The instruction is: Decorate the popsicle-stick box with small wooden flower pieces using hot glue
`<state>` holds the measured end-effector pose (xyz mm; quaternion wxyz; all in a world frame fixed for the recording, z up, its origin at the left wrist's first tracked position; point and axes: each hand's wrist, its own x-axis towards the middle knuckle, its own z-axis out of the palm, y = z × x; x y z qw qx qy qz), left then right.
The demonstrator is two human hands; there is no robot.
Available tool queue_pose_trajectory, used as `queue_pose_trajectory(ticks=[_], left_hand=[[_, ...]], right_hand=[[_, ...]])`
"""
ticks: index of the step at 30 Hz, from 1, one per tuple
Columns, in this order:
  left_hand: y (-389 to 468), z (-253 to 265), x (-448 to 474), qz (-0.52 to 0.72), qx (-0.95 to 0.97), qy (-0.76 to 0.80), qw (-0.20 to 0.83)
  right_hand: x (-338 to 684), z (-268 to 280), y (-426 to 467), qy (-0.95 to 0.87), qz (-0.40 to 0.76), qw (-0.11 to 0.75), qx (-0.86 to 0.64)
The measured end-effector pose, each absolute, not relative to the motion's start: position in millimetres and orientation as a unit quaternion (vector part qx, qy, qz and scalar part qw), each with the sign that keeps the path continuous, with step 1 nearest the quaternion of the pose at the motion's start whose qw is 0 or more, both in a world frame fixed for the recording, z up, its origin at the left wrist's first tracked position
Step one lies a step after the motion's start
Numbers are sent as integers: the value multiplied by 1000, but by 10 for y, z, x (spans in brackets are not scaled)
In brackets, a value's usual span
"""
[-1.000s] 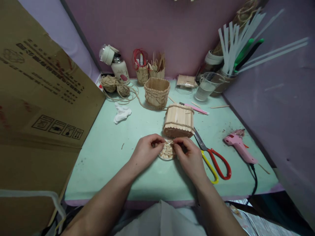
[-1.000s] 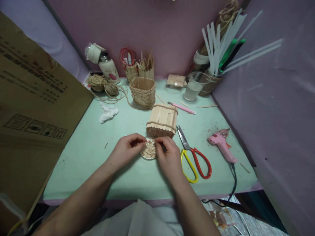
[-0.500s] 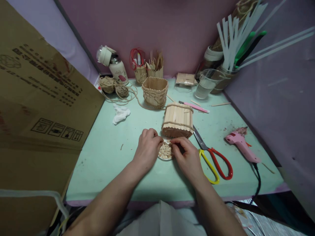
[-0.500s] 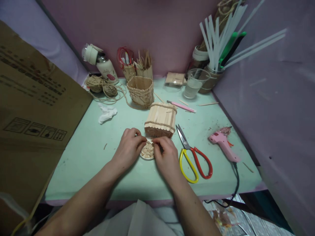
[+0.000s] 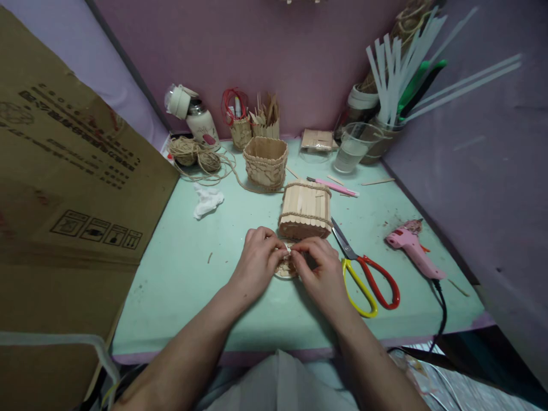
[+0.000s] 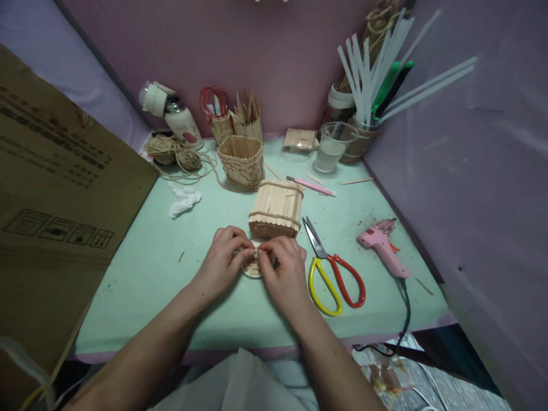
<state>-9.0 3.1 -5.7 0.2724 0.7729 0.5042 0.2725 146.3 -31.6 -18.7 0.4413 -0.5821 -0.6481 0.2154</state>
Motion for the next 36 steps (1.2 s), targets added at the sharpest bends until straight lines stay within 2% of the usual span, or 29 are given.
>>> queue_pose_trajectory(ticks=[3,6,9,11,14,17,22,27,31,36], left_hand=[[22,-59,-91,299,747,517,291],[5,-49,-84,347,705,526,325],[-18,-11,-55,368,643,508,440],[-31,21,-29,371,589,493,522],[-39,53,5,386,507,476,606],[-36,54,26,400,426,469,662],[-20,51,11,412,411,487,652],[15,61,-65,415,433,505,620],[66,67,-121,433,420,527,599],[86,59,-141,430,420,538,591]], right_hand=[[1460,-197,-316,-623,248,452,-588],[1461,-196,-335,-626,173,466,-601],[1452,-178,-379,-671,37,445,-592],[1435,-163,-410,-697,-13,427,-576],[1404,-149,-434,-712,-31,428,-555],[1384,-144,-426,-711,4,442,-546],[1418,-114,-388,-662,109,493,-555],[1526,-44,-388,-650,175,494,-550],[1646,-41,-397,-686,172,443,-552],[1758,-72,-403,-753,169,338,-539]])
